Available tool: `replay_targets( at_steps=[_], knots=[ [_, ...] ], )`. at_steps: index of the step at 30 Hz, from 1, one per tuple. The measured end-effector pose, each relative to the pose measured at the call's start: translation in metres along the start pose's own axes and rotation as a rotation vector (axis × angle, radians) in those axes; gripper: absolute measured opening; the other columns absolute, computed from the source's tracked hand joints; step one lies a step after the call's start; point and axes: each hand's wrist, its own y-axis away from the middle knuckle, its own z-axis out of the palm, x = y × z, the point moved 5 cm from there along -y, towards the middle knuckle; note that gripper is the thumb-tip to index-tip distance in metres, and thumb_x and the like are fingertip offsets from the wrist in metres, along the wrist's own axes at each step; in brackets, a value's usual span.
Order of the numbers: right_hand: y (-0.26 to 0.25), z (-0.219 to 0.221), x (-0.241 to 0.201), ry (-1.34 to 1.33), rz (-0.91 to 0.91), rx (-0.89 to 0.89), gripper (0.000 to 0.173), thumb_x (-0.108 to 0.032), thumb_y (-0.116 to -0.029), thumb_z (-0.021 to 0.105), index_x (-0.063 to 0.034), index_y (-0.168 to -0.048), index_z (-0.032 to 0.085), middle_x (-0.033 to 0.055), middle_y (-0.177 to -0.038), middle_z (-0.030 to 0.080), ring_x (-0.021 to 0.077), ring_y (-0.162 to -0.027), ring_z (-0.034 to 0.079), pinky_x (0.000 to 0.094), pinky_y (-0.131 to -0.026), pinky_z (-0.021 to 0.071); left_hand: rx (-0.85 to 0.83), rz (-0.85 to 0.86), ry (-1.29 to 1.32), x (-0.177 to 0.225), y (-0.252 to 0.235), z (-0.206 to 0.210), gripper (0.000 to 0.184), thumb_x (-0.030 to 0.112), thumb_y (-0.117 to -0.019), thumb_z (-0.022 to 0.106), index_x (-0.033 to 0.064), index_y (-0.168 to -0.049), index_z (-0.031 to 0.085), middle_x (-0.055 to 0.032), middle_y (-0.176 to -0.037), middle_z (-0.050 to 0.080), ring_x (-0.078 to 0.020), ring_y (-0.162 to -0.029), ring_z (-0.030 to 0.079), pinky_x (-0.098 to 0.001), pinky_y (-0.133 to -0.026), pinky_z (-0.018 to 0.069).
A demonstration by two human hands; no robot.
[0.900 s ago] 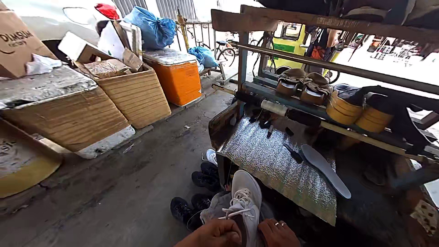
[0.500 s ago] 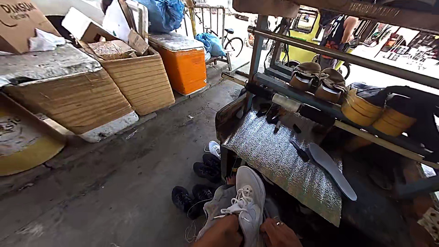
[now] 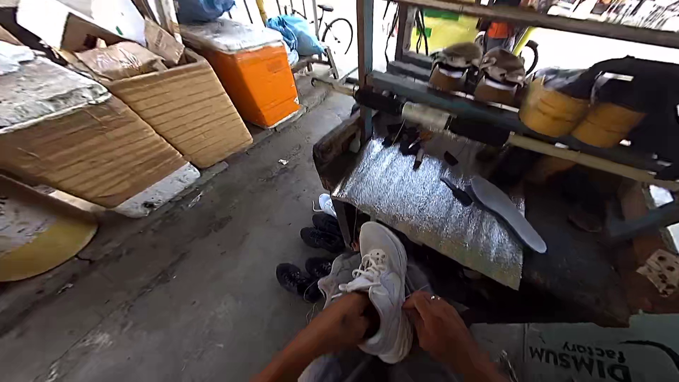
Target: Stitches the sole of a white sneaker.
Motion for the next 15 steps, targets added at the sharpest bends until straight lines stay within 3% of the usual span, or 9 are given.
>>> replay_targets(
  at_steps=[3, 5, 8, 11, 15],
  knots=[
    [-0.006, -0.012, 0.008, -0.169, -0.002, -0.242, 0.026, -0.026, -0.1037, 0.058, -0.0041, -0.11, 0.07, 0.0131, -0.103, 0.071, 0.0268, -0.096, 0.071, 0.0481, -0.084, 0.0592, 0.039, 0.054, 0.084, -0.002, 0.008, 0.001, 0.017, 0.02, -0.1005, 0.06, 0.0074, -0.103, 0.072, -0.0023, -0.092, 0.073, -0.0095, -0.087, 0.069, -0.0375, -0.083, 0.0584],
    [-0.011, -0.013, 0.013, -0.22, 0.018, -0.363, 0.035, -0.035, -0.103, 0.06, -0.0025, -0.111, 0.07, 0.0137, -0.101, 0.071, 0.0275, -0.093, 0.071, 0.0506, -0.084, 0.0582, 0.01, 0.047, 0.066, -0.004, 0.01, 0.007, 0.02, 0.023, -0.1014, 0.059, 0.008, -0.099, 0.072, -0.0009, -0.089, 0.072, -0.0072, -0.084, 0.067, -0.036, -0.081, 0.0571],
    [-0.017, -0.011, 0.018, -0.179, 0.053, -0.306, 0.041, -0.045, -0.0952, 0.069, -0.0039, -0.091, 0.072, 0.0104, -0.079, 0.07, 0.0269, -0.075, 0.07, 0.0539, -0.068, 0.0566, 0.001, 0.067, 0.05, -0.003, 0.007, 0.012, 0.019, 0.022, -0.0997, 0.06, 0.0094, -0.095, 0.073, -0.0004, -0.088, 0.071, -0.0067, -0.085, 0.067, -0.0371, -0.08, 0.0565],
    [-0.014, -0.016, 0.032, -0.082, 0.127, -0.175, 0.06, -0.065, -0.0865, 0.069, -0.0061, -0.075, 0.065, 0.0071, -0.06, 0.059, 0.0255, -0.056, 0.061, 0.0511, -0.052, 0.0493, 0.041, 0.076, 0.128, -0.004, 0.003, 0.009, 0.012, 0.016, -0.0971, 0.063, 0.0101, -0.098, 0.074, 0.0026, -0.09, 0.073, -0.0021, -0.087, 0.068, -0.0316, -0.082, 0.0584],
    [0.013, -0.034, 0.075, -0.038, 0.336, -0.102, 0.066, -0.07, -0.0849, 0.067, -0.0047, -0.075, 0.064, 0.0087, -0.059, 0.056, 0.0276, -0.055, 0.058, 0.0534, -0.051, 0.0476, 0.081, 0.046, 0.168, -0.009, 0.004, 0.009, 0.01, 0.014, -0.0953, 0.064, 0.0126, -0.096, 0.075, 0.0056, -0.09, 0.074, 0.0006, -0.087, 0.068, -0.0294, -0.082, 0.0589]
  ],
)
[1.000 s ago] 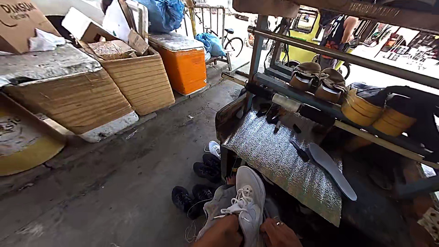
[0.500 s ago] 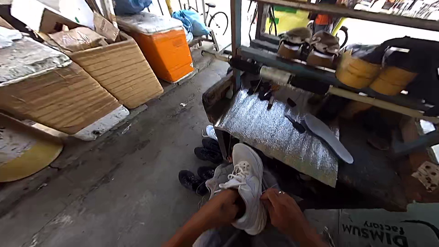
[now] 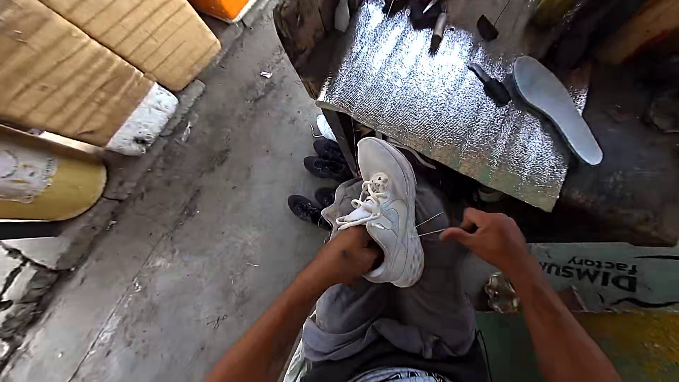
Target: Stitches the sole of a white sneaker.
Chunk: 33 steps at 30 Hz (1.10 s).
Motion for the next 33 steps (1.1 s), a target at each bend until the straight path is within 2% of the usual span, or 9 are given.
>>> replay_targets(
  at_steps=[4, 8, 12, 17, 20, 23, 26, 28, 33],
  knots=[
    [0.021, 0.011, 0.022, -0.02, 0.101, -0.088, 0.075, -0.075, -0.0817, 0.065, -0.0007, -0.079, 0.066, 0.0129, -0.064, 0.06, 0.0317, -0.06, 0.062, 0.0574, -0.056, 0.0499, 0.038, -0.125, -0.049, -0.009, 0.002, -0.001, 0.015, 0.011, -0.0886, 0.069, 0.0099, -0.103, 0.072, 0.0001, -0.094, 0.073, -0.0061, -0.091, 0.069, -0.0373, -0.084, 0.0583],
    [0.035, 0.035, 0.016, -0.338, -0.114, -0.217, 0.082, -0.092, -0.074, 0.054, -0.0108, -0.065, 0.054, -0.0034, -0.054, 0.046, 0.008, -0.05, 0.045, 0.0315, -0.047, 0.0376, 0.118, -0.229, -0.06, -0.014, 0.005, 0.003, 0.022, 0.015, -0.0859, 0.071, 0.0077, -0.107, 0.069, -0.0029, -0.096, 0.072, -0.0103, -0.092, 0.069, -0.041, -0.085, 0.0567],
    [0.037, 0.027, -0.006, -0.846, -0.353, -0.235, 0.047, -0.057, -0.0911, 0.071, -0.0139, -0.077, 0.059, -0.0086, -0.07, 0.057, -0.0051, -0.065, 0.052, 0.0137, -0.057, 0.0414, 0.157, -0.201, -0.052, -0.01, 0.007, 0.004, 0.018, 0.014, -0.0868, 0.071, 0.0083, -0.104, 0.069, -0.0011, -0.093, 0.071, -0.0068, -0.09, 0.068, -0.0366, -0.083, 0.0562],
    [0.026, 0.031, -0.04, -0.457, -0.259, 0.108, 0.022, -0.025, -0.0996, 0.067, -0.0102, -0.111, 0.077, 0.0022, -0.103, 0.068, -0.0015, -0.074, 0.056, 0.0143, -0.063, 0.0495, 0.162, -0.16, -0.063, -0.012, 0.005, 0.003, 0.02, 0.015, -0.086, 0.071, 0.0091, -0.105, 0.07, 0.0003, -0.094, 0.071, -0.0045, -0.091, 0.067, -0.0341, -0.084, 0.0566],
    [0.018, 0.042, -0.059, -0.214, -0.267, 0.203, 0.02, -0.025, -0.1013, 0.062, -0.0138, -0.104, 0.078, 0.0062, -0.113, 0.07, 0.0087, -0.08, 0.067, 0.0279, -0.066, 0.0585, 0.153, -0.155, -0.075, -0.012, 0.004, 0.004, 0.019, 0.016, -0.0867, 0.071, 0.0096, -0.104, 0.07, -0.0001, -0.094, 0.071, -0.0054, -0.091, 0.067, -0.0352, -0.084, 0.056],
    [0.016, 0.029, -0.062, -0.205, -0.222, 0.317, 0.018, -0.018, -0.1032, 0.057, -0.0064, -0.098, 0.069, 0.0051, -0.108, 0.07, 0.0092, -0.077, 0.065, 0.027, -0.064, 0.0558, 0.147, -0.15, -0.063, -0.012, 0.002, 0.004, 0.018, 0.018, -0.0896, 0.069, 0.0098, -0.105, 0.07, -0.0011, -0.095, 0.072, -0.0079, -0.093, 0.068, -0.0388, -0.086, 0.0566],
    [0.019, 0.029, -0.055, -0.743, -0.062, 0.096, 0.007, -0.012, -0.1032, 0.053, -0.0096, -0.105, 0.059, -0.0079, -0.075, 0.062, -0.0018, -0.059, 0.055, 0.0153, -0.052, 0.0468, 0.126, -0.175, -0.054, -0.015, 0.002, 0.005, 0.023, 0.02, -0.0909, 0.069, 0.0082, -0.111, 0.069, -0.0035, -0.1, 0.072, -0.0107, -0.098, 0.069, -0.0407, -0.09, 0.0559],
    [0.021, 0.022, -0.045, -0.95, -0.111, -0.005, 0.007, -0.019, -0.1018, 0.059, -0.0146, -0.102, 0.064, -0.011, -0.076, 0.063, -0.0038, -0.06, 0.055, 0.0143, -0.053, 0.0478, 0.126, -0.182, -0.059, -0.017, 0.003, 0.003, 0.023, 0.021, -0.0906, 0.069, 0.0073, -0.109, 0.069, -0.0038, -0.1, 0.072, -0.0103, -0.097, 0.069, -0.0391, -0.09, 0.0556],
    [0.014, 0.022, -0.039, -0.16, -0.134, 0.305, 0.025, -0.032, -0.099, 0.066, -0.0123, -0.102, 0.081, 0.0033, -0.08, 0.062, 0.0099, -0.066, 0.057, 0.0288, -0.059, 0.051, 0.145, -0.095, -0.042, -0.019, 0.001, 0.004, 0.022, 0.018, -0.0888, 0.071, 0.0108, -0.109, 0.07, 0.0018, -0.099, 0.073, -0.0029, -0.097, 0.068, -0.0326, -0.09, 0.0566]
  ],
)
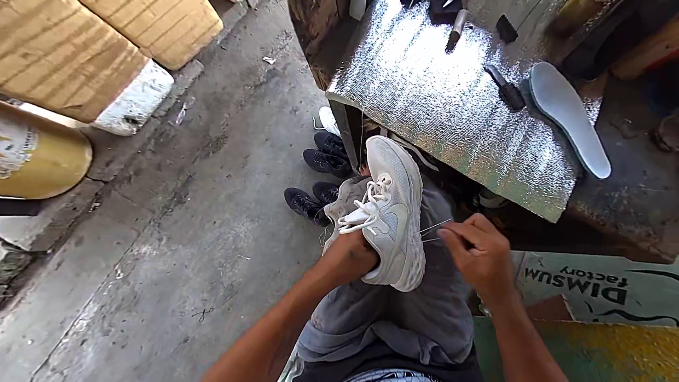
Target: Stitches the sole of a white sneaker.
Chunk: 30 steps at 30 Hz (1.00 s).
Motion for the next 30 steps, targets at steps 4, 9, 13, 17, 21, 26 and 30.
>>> replay_targets(
  at_steps=[4, 9, 13, 17, 21, 26, 30],
  knots=[
    [0.009, 0.015, -0.002, -0.01, -0.039, -0.112, 0.017, -0.028, -0.0972, 0.068, -0.0162, -0.103, 0.08, 0.0062, -0.095, 0.065, 0.0127, -0.08, 0.063, 0.0314, -0.069, 0.0566, -0.167, 0.044, 0.062, 0.002, 0.001, -0.005, 0.013, 0.009, -0.0906, 0.068, 0.0078, -0.103, 0.072, -0.0001, -0.091, 0.072, -0.0051, -0.087, 0.068, -0.0333, -0.082, 0.0575],
    [0.08, -0.059, 0.083, -0.148, 0.052, -0.231, 0.022, -0.031, -0.1019, 0.062, -0.013, -0.093, 0.072, 0.0038, -0.139, 0.058, -0.0019, -0.104, 0.063, 0.0159, -0.083, 0.0548, -0.253, 0.238, 0.047, -0.002, 0.006, -0.014, 0.014, 0.0, -0.0949, 0.062, 0.0046, -0.09, 0.074, -0.0022, -0.084, 0.07, -0.0051, -0.08, 0.064, -0.0279, -0.075, 0.0547],
    [0.193, -0.1, 0.236, 0.274, 0.787, -0.307, 0.034, -0.013, -0.1029, 0.059, 0.012, -0.126, 0.06, 0.0325, -0.131, 0.06, 0.0423, -0.12, 0.061, 0.0577, -0.101, 0.0503, -0.19, 0.351, 0.054, -0.008, 0.005, -0.013, 0.016, -0.003, -0.0917, 0.062, 0.006, -0.085, 0.074, -0.0001, -0.084, 0.07, -0.0022, -0.08, 0.064, -0.0229, -0.073, 0.0544],
    [0.173, -0.074, 0.183, 0.256, 0.755, -0.021, 0.061, -0.023, -0.0999, 0.063, 0.01, -0.148, 0.043, 0.0368, -0.147, 0.046, 0.0472, -0.132, 0.053, 0.06, -0.107, 0.0463, -0.212, 0.239, 0.069, -0.009, 0.005, -0.011, 0.016, -0.001, -0.0902, 0.063, 0.0087, -0.083, 0.073, 0.0034, -0.077, 0.068, 0.0004, -0.073, 0.062, -0.0219, -0.067, 0.0536],
    [0.079, -0.003, 0.016, -0.034, 0.221, 0.026, 0.084, -0.062, -0.0921, 0.066, 0.0037, -0.142, 0.052, 0.0263, -0.144, 0.051, 0.0113, -0.074, 0.061, 0.0277, -0.058, 0.0515, -0.209, 0.316, -0.001, -0.009, 0.005, -0.011, 0.011, 0.005, -0.0891, 0.064, 0.0105, -0.086, 0.073, 0.007, -0.081, 0.07, 0.0047, -0.079, 0.064, -0.0196, -0.074, 0.0564],
    [0.042, 0.036, -0.028, 0.022, 0.097, -0.035, 0.088, -0.068, -0.0801, 0.074, -0.0103, -0.144, 0.058, 0.017, -0.144, 0.057, 0.0175, -0.065, 0.062, 0.0385, -0.05, 0.0524, -0.049, 0.521, -0.256, -0.013, 0.037, -0.037, 0.027, 0.01, -0.1023, 0.049, 0.012, -0.107, 0.076, -0.0034, -0.103, 0.075, -0.0116, -0.099, 0.071, -0.0352, -0.09, 0.0587],
    [0.049, 0.032, -0.02, 0.017, 0.092, -0.049, 0.08, -0.066, -0.0842, 0.072, -0.0083, -0.138, 0.062, 0.01, -0.104, 0.068, 0.0147, -0.061, 0.057, 0.0352, -0.05, 0.0501, 0.059, 0.22, -0.128, -0.09, 0.093, -0.1, 0.034, 0.017, -0.1067, 0.044, 0.0106, -0.126, 0.072, -0.0039, -0.117, 0.075, -0.0077, -0.102, 0.071, -0.0308, -0.094, 0.0585]
  ],
)
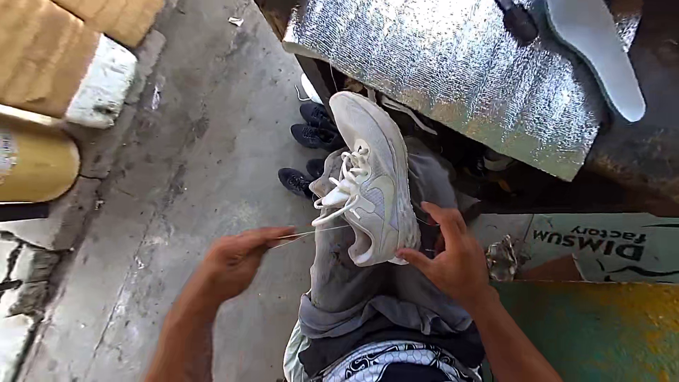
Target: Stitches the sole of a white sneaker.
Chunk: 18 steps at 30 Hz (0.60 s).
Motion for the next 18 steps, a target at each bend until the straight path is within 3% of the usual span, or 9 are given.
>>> replay_targets(
  at_steps=[2, 3, 5, 7, 10, 12, 14, 16, 18],
  knots=[
    [0.002, -0.001, 0.001, 0.016, 0.013, -0.018, 0.08, -0.069, -0.0851, 0.068, -0.0082, -0.137, 0.063, 0.0015, -0.077, 0.063, 0.0138, -0.059, 0.054, 0.0351, -0.052, 0.0486, 0.048, -0.199, 0.069, -0.036, 0.032, -0.013, 0.035, 0.023, -0.1061, 0.045, 0.0129, -0.125, 0.072, 0.0006, -0.115, 0.075, 0.0032, -0.075, 0.064, -0.0184, -0.066, 0.0531],
    [0.001, -0.002, 0.002, 0.002, 0.022, -0.036, 0.076, -0.068, -0.087, 0.067, -0.0082, -0.134, 0.065, 0.0003, -0.072, 0.061, 0.0137, -0.058, 0.053, 0.0357, -0.053, 0.0481, 0.055, -0.218, 0.154, -0.038, 0.039, -0.011, 0.034, 0.028, -0.1057, 0.046, 0.015, -0.12, 0.074, 0.0007, -0.121, 0.074, 0.0022, -0.074, 0.065, -0.0184, -0.061, 0.0529],
    [-0.001, -0.01, 0.006, -0.135, 0.089, -0.094, 0.047, -0.049, -0.0956, 0.067, -0.0111, -0.122, 0.073, 0.001, -0.077, 0.064, 0.0112, -0.063, 0.057, 0.0336, -0.058, 0.0511, 0.002, -0.107, 0.423, -0.014, 0.04, 0.006, 0.036, 0.044, -0.1055, 0.05, 0.0201, -0.108, 0.077, -0.0027, -0.148, 0.059, -0.0165, -0.123, 0.065, -0.0335, -0.098, 0.0564],
    [-0.009, -0.021, 0.01, -0.404, 0.139, -0.12, 0.021, -0.028, -0.1007, 0.062, -0.0123, -0.104, 0.076, -0.0008, -0.099, 0.064, 0.0026, -0.071, 0.058, 0.0208, -0.061, 0.0524, 0.025, 0.101, 0.756, 0.028, 0.03, 0.025, 0.037, 0.045, -0.1039, 0.05, 0.0222, -0.095, 0.078, -0.0041, -0.152, 0.055, -0.0284, -0.144, 0.047, -0.0462, -0.119, 0.0394],
    [-0.02, -0.024, 0.007, -1.153, 0.152, -0.174, 0.026, -0.026, -0.1056, 0.054, -0.0149, -0.092, 0.072, -0.0004, -0.124, 0.068, -0.0008, -0.064, 0.059, 0.0172, -0.056, 0.0519, 0.096, 0.362, 1.23, 0.084, 0.014, 0.035, 0.039, 0.035, -0.1024, 0.048, 0.0135, -0.082, 0.073, -0.005, -0.097, 0.077, -0.0259, -0.11, 0.071, -0.0556, -0.117, 0.039],
    [-0.021, -0.023, 0.004, -1.328, 0.187, -0.15, 0.027, -0.031, -0.1072, 0.052, -0.0161, -0.095, 0.071, 0.0022, -0.103, 0.074, 0.0014, -0.057, 0.058, 0.0184, -0.052, 0.0506, 0.043, 0.332, 1.187, 0.099, 0.003, 0.035, 0.04, 0.036, -0.105, 0.045, 0.012, -0.084, 0.07, -0.0021, -0.085, 0.074, -0.0197, -0.091, 0.073, -0.0488, -0.104, 0.0514],
    [-0.018, -0.024, 0.002, -0.851, 0.131, -0.049, 0.014, -0.025, -0.1037, 0.06, -0.0138, -0.106, 0.068, -0.0038, -0.084, 0.067, 0.0, -0.058, 0.055, 0.0172, -0.053, 0.0498, 0.074, 0.203, 0.815, 0.101, -0.009, 0.031, 0.038, 0.04, -0.1083, 0.046, 0.0151, -0.1, 0.074, 0.0009, -0.096, 0.074, -0.0115, -0.085, 0.071, -0.0318, -0.081, 0.0609],
    [-0.011, -0.019, -0.007, -0.255, 0.085, -0.041, 0.062, -0.058, -0.087, 0.074, -0.0074, -0.122, 0.068, 0.004, -0.089, 0.061, 0.0121, -0.067, 0.055, 0.0324, -0.057, 0.0502, 0.106, 0.152, 0.378, 0.105, -0.018, 0.028, 0.035, 0.034, -0.1097, 0.046, 0.0134, -0.115, 0.074, 0.0008, -0.111, 0.073, -0.0059, -0.087, 0.067, -0.0245, -0.076, 0.0579],
    [-0.008, -0.008, -0.018, 0.058, 0.071, -0.051, 0.1, -0.087, -0.0698, 0.063, -0.0034, -0.124, 0.068, 0.0127, -0.096, 0.062, 0.0238, -0.071, 0.06, 0.0441, -0.056, 0.0517, 0.144, 0.14, -0.075, 0.111, -0.027, 0.03, 0.031, 0.027, -0.1064, 0.049, 0.0146, -0.117, 0.075, 0.001, -0.121, 0.073, -0.0061, -0.1, 0.068, -0.0295, -0.085, 0.0558]
  ],
)
